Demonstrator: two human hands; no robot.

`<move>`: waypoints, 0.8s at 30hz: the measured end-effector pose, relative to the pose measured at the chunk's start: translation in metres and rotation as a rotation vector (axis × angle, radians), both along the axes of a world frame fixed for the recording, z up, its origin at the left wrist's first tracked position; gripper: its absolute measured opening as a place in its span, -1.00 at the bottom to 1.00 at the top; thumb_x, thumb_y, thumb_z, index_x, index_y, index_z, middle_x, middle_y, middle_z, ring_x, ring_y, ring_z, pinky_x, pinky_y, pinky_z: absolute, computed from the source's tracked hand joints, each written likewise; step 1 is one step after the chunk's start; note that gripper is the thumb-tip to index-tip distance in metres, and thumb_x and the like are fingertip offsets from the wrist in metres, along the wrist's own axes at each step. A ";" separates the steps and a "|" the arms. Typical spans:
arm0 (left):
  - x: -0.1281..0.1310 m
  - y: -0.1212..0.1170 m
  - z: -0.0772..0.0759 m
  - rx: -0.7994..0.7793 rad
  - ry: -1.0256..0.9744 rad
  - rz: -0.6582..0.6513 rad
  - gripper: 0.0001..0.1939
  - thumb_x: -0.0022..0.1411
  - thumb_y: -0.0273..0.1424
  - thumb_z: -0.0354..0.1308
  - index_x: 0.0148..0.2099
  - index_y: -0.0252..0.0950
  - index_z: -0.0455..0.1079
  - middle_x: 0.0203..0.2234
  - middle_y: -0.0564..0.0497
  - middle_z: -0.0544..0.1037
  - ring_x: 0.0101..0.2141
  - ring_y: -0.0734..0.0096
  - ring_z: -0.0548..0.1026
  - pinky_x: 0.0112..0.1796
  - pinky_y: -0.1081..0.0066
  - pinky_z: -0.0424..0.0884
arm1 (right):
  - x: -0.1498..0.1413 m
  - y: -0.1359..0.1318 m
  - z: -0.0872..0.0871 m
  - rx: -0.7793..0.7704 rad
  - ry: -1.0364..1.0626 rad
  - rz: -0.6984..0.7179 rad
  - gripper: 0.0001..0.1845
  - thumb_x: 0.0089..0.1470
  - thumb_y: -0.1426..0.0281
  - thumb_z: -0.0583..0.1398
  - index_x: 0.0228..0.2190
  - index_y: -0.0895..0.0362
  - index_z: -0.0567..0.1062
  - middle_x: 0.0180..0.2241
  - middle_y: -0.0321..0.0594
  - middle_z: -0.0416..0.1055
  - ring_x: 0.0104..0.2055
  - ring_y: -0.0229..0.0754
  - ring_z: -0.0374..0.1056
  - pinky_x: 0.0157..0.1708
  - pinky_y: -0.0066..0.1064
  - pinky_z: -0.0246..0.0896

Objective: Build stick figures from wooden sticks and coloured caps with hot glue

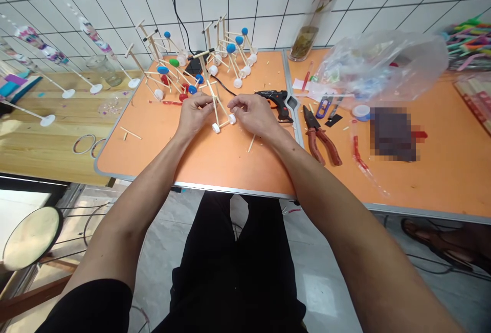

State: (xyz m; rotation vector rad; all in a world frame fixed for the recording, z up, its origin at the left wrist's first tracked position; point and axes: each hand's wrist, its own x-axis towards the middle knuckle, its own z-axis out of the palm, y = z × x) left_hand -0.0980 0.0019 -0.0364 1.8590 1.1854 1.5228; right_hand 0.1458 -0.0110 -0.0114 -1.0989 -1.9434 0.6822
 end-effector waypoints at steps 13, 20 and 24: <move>0.005 0.000 0.002 -0.017 -0.007 0.013 -0.70 0.28 -0.06 0.68 -0.35 -0.09 0.76 -0.41 0.00 0.63 -0.27 0.25 0.55 -0.15 0.21 0.52 | 0.001 0.002 -0.003 -0.004 -0.022 0.001 -0.68 0.29 0.52 0.27 -0.09 0.11 0.83 -0.11 -0.11 0.82 -0.10 0.01 0.63 0.07 -0.13 0.51; 0.006 0.001 0.003 -0.026 0.011 0.011 -0.76 0.28 -0.17 0.67 -0.36 -0.11 0.76 -0.41 0.00 0.64 -0.26 0.22 0.59 -0.15 0.20 0.54 | -0.008 0.002 0.000 0.025 -0.006 0.025 -0.69 0.29 0.52 0.28 -0.09 0.12 0.82 -0.11 -0.12 0.80 -0.12 -0.04 0.60 0.06 -0.19 0.47; 0.006 0.001 0.004 -0.018 0.030 0.002 -0.81 0.30 -0.22 0.65 -0.34 -0.09 0.78 -0.40 -0.01 0.66 -0.25 0.21 0.60 -0.14 0.17 0.55 | -0.013 -0.001 0.001 0.011 0.029 0.072 -0.73 0.28 0.47 0.28 -0.11 0.12 0.80 -0.12 -0.13 0.80 -0.12 -0.05 0.60 0.04 -0.23 0.46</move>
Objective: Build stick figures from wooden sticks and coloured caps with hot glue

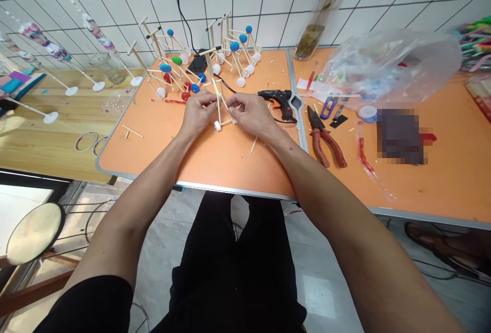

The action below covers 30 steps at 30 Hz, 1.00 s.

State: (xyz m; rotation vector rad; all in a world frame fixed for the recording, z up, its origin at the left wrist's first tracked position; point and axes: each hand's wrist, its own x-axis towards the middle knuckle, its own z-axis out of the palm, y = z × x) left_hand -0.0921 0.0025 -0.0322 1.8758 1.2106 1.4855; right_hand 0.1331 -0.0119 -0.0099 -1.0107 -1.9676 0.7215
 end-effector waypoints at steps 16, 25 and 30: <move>0.001 0.000 0.001 -0.011 -0.011 -0.002 -0.65 0.30 0.03 0.66 -0.33 -0.08 0.76 -0.43 -0.02 0.57 -0.28 0.18 0.54 -0.19 0.14 0.46 | -0.013 0.004 0.001 0.003 0.076 -0.093 -0.85 0.31 0.28 0.38 -0.16 0.07 0.73 -0.20 -0.17 0.73 -0.12 0.00 0.55 -0.03 -0.23 0.46; 0.003 -0.001 0.002 0.022 0.006 -0.016 -0.67 0.35 -0.01 0.65 -0.33 -0.09 0.77 -0.40 -0.02 0.64 -0.28 0.19 0.59 -0.16 0.14 0.52 | -0.012 0.001 0.009 -0.012 0.073 -0.086 -0.60 0.48 0.03 0.37 0.12 0.02 0.74 -0.07 -0.16 0.73 -0.12 -0.03 0.60 -0.09 -0.25 0.47; 0.005 -0.002 0.004 -0.001 0.011 -0.003 -0.68 0.34 -0.03 0.66 -0.33 -0.07 0.77 -0.41 -0.01 0.63 -0.29 0.21 0.58 -0.18 0.16 0.51 | -0.013 0.000 0.012 0.014 0.070 -0.072 -0.52 0.46 -0.08 0.40 0.15 -0.03 0.77 -0.03 -0.13 0.76 -0.03 0.02 0.62 -0.01 -0.20 0.53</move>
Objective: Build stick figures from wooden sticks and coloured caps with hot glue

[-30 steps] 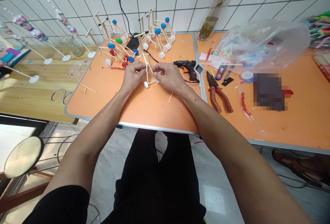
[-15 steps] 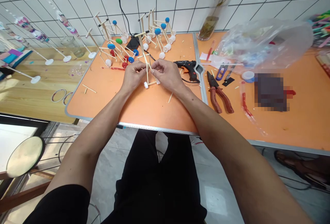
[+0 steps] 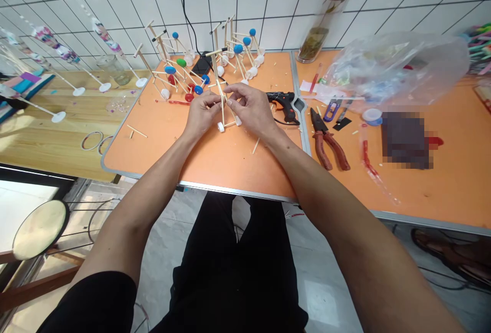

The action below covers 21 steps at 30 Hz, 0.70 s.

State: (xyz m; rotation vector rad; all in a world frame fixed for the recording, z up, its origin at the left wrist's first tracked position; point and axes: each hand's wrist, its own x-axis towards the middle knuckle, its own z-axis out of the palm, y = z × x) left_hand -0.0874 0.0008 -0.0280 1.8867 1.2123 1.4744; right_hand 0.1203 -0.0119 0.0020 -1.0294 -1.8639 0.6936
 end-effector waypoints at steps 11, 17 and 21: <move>0.003 -0.002 0.001 0.012 -0.016 -0.003 -0.57 0.28 0.15 0.65 -0.34 -0.07 0.78 -0.41 -0.03 0.63 -0.28 0.20 0.57 -0.15 0.15 0.55 | -0.002 0.006 -0.004 0.089 -0.001 0.011 -0.67 0.48 0.05 0.40 0.05 -0.03 0.83 -0.01 -0.11 0.76 0.07 0.12 0.62 0.15 -0.07 0.51; 0.003 -0.003 0.002 0.000 -0.027 -0.001 -0.58 0.23 0.13 0.69 -0.33 -0.08 0.78 -0.39 -0.03 0.65 -0.27 0.19 0.58 -0.16 0.16 0.53 | -0.003 0.004 -0.001 0.079 -0.010 -0.006 -0.71 0.46 0.13 0.37 0.02 -0.01 0.83 -0.02 -0.11 0.76 0.07 0.13 0.60 0.16 -0.06 0.51; 0.003 -0.002 0.001 -0.008 -0.024 0.010 -0.62 0.27 0.03 0.70 -0.35 -0.10 0.75 -0.39 -0.02 0.64 -0.25 0.19 0.59 -0.15 0.16 0.54 | -0.004 0.004 -0.002 0.086 -0.014 -0.013 -0.73 0.46 0.18 0.35 0.00 0.00 0.82 -0.02 -0.11 0.76 0.06 0.11 0.59 0.14 -0.08 0.50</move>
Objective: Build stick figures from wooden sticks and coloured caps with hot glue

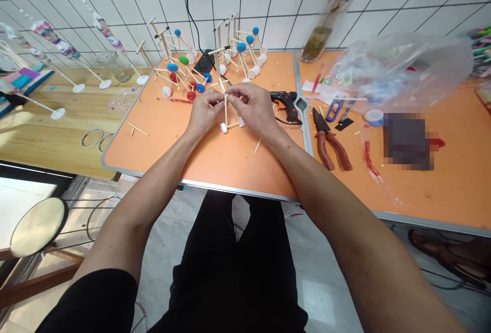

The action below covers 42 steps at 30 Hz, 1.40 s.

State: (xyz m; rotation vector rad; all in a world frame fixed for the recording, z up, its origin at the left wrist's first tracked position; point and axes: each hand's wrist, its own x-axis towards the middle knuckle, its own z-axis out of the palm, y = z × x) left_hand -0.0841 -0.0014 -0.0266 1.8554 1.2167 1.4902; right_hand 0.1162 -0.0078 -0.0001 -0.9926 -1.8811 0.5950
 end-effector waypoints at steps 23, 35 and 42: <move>-0.006 0.004 -0.006 -0.001 -0.010 0.019 -0.87 0.37 -0.25 0.64 -0.25 -0.08 0.80 -0.39 0.02 0.64 -0.26 0.24 0.57 -0.12 0.18 0.52 | 0.024 0.014 0.000 -0.001 0.051 -0.101 -0.70 0.51 0.20 0.30 0.07 0.06 0.76 -0.01 -0.08 0.72 0.07 0.08 0.59 0.17 -0.07 0.51; -0.011 0.011 -0.015 0.055 0.002 -0.002 -0.90 0.38 -0.25 0.63 -0.22 -0.07 0.82 -0.36 0.02 0.67 -0.26 0.27 0.58 -0.13 0.21 0.54 | 0.032 0.024 -0.015 -0.009 0.031 -0.103 -0.82 0.36 0.39 0.32 -0.12 0.04 0.77 -0.11 -0.14 0.77 -0.01 0.05 0.62 0.18 -0.02 0.56; -0.010 0.011 -0.014 0.050 0.040 0.001 -0.76 0.39 -0.11 0.63 -0.25 -0.10 0.79 -0.39 0.00 0.65 -0.27 0.26 0.55 -0.16 0.23 0.51 | 0.035 0.014 -0.016 -0.079 -0.141 -0.034 -0.71 0.29 0.50 0.29 -0.12 0.04 0.82 -0.09 -0.12 0.81 -0.03 0.07 0.65 0.17 -0.04 0.51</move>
